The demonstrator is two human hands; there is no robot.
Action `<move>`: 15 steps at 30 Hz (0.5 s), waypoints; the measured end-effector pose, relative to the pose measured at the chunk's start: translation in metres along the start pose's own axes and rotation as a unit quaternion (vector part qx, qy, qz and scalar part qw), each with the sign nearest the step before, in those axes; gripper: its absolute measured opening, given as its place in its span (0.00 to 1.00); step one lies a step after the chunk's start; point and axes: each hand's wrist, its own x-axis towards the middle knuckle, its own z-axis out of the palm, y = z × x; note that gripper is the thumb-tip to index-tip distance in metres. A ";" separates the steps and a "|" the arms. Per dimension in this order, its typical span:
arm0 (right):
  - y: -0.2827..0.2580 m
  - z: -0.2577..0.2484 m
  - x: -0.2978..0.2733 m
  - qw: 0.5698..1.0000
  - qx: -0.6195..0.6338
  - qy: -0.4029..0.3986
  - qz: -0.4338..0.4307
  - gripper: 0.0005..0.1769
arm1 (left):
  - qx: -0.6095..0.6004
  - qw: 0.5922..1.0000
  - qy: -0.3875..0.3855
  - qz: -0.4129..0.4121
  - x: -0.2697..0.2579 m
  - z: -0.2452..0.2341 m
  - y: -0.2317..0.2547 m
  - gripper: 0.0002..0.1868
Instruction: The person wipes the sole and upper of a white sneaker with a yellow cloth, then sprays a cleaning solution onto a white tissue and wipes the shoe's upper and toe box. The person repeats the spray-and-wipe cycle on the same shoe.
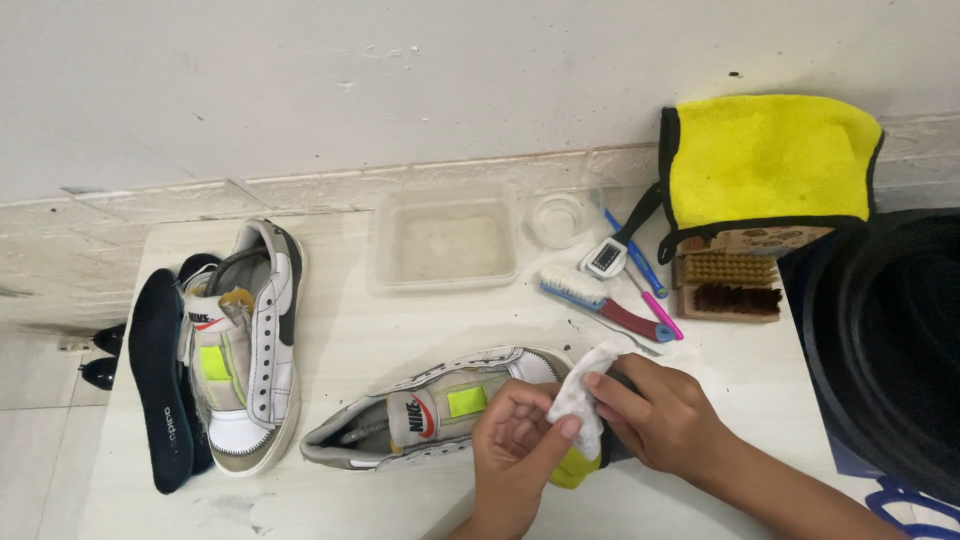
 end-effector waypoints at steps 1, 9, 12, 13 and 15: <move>-0.001 -0.001 0.002 1.000 0.000 0.000 0.001 0.15 | 0.000 1.000 -0.001 0.000 0.000 0.000 0.001 0.09; 0.000 0.000 0.000 1.000 0.009 0.006 -0.010 0.18 | 0.015 1.000 -0.004 -0.003 0.000 0.001 0.004 0.08; -0.003 -0.002 0.007 1.000 0.011 0.011 -0.010 0.16 | 0.015 1.000 -0.003 0.002 0.001 0.000 0.004 0.08; -0.002 -0.002 0.006 1.000 0.012 0.011 -0.010 0.16 | 0.015 1.000 -0.003 0.002 0.001 0.001 0.004 0.08; -0.001 -0.002 0.004 1.000 0.013 0.009 -0.018 0.17 | 0.025 1.000 -0.003 -0.002 0.001 0.001 0.006 0.08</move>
